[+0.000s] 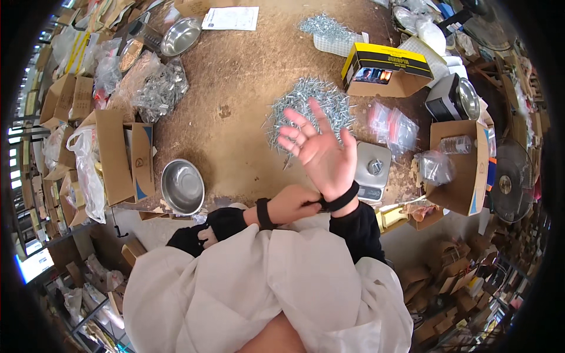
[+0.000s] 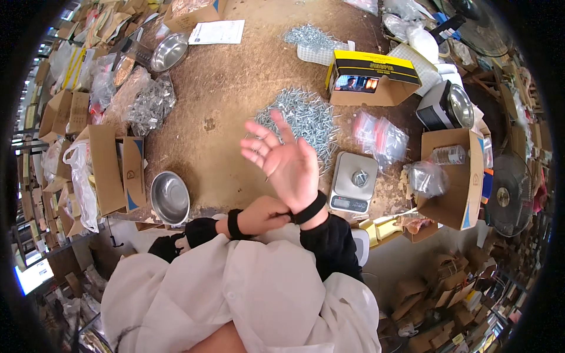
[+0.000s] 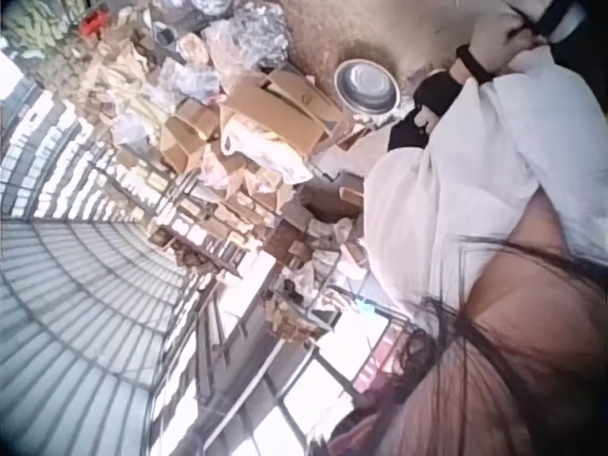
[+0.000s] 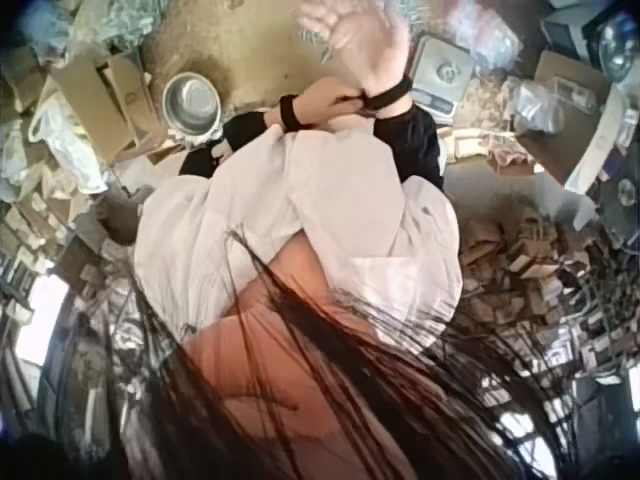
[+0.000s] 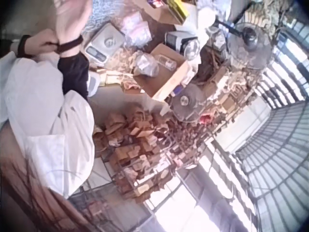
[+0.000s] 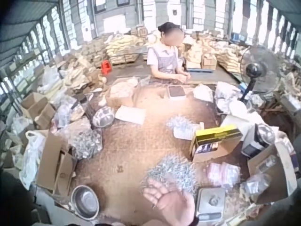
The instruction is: The person weighs small metal nails using a digital scale and places them into small plastic bags. They repeatedly scoop nails from a large pile on the table, place them on the scale, and transfer them into bags, occasionally adjusting the quantity to reach a target weight.
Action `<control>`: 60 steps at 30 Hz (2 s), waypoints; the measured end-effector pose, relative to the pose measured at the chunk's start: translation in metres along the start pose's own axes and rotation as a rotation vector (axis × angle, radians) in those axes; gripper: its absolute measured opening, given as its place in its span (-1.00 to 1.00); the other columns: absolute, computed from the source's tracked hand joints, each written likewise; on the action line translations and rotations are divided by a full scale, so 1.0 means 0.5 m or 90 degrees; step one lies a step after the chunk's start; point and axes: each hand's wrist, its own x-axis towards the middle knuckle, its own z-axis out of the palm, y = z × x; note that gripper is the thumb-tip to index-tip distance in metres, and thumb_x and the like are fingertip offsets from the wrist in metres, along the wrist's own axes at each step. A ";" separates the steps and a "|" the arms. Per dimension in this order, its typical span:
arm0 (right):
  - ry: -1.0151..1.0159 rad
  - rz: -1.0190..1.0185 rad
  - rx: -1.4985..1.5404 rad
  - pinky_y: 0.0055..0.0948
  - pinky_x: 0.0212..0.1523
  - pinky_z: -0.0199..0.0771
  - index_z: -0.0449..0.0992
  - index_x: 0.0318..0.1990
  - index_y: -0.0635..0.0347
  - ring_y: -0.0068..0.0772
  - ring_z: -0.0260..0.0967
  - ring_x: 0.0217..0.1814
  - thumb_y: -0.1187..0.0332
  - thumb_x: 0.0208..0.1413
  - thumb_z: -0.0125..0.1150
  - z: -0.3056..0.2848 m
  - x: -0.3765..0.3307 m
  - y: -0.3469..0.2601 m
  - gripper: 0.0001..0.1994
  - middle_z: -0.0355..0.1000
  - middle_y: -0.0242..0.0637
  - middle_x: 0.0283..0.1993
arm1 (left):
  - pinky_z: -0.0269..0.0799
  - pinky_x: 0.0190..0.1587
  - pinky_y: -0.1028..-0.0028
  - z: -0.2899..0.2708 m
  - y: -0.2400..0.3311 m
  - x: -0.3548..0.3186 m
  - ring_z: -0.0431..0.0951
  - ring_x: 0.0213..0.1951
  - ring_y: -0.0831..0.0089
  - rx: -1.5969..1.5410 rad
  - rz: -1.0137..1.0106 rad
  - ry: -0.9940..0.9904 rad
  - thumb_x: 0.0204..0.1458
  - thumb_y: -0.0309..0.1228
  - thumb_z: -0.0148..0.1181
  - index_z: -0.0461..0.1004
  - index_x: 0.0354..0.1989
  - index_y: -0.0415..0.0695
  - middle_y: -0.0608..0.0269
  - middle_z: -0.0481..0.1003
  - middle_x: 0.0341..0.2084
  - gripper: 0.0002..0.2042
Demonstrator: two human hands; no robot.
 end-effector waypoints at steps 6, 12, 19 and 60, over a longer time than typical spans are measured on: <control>-0.058 0.088 0.114 -0.09 0.13 0.38 0.24 0.26 0.24 -0.23 0.41 -0.04 -0.09 0.22 -0.11 -0.140 0.045 -0.054 -0.36 0.45 -0.06 -0.06 | 0.12 -0.52 0.56 -0.010 0.032 0.071 0.20 -0.58 0.69 -0.306 -0.237 0.115 0.22 -0.45 0.01 0.37 -0.53 -0.23 0.48 0.29 -0.68 -0.75; -0.026 0.060 -0.239 -0.29 -0.01 0.34 0.37 0.12 0.28 -0.30 0.39 -0.12 -0.11 0.15 -0.11 -0.170 0.050 -0.066 -0.37 0.46 -0.17 -0.16 | 0.19 -0.54 0.39 0.030 0.046 0.117 0.28 -0.65 0.46 0.085 -0.239 0.232 0.10 -0.40 0.11 0.38 -0.51 -0.31 0.15 0.29 -0.73 -0.77; 0.064 0.016 -0.117 -0.35 -0.06 0.34 0.44 -0.01 0.31 -0.36 0.41 -0.17 -0.05 0.17 -0.13 -0.183 0.017 -0.042 -0.45 0.46 -0.24 -0.24 | 0.26 -0.55 0.47 0.036 0.018 0.081 0.38 -0.62 0.56 0.002 -0.273 0.251 0.09 -0.45 0.07 0.47 -0.51 -0.32 0.25 0.40 -0.72 -0.80; 0.324 -0.127 -0.291 -0.41 -0.20 0.38 0.47 -0.18 0.05 -0.53 0.26 -0.36 0.31 0.26 0.07 -0.133 -0.412 -0.111 -0.90 0.31 -0.49 -0.42 | 0.38 -0.44 0.40 0.019 -0.089 -0.395 0.49 -0.53 0.28 0.143 -0.109 0.288 0.06 -0.32 0.27 0.56 -0.41 -0.20 0.11 0.51 -0.55 -0.82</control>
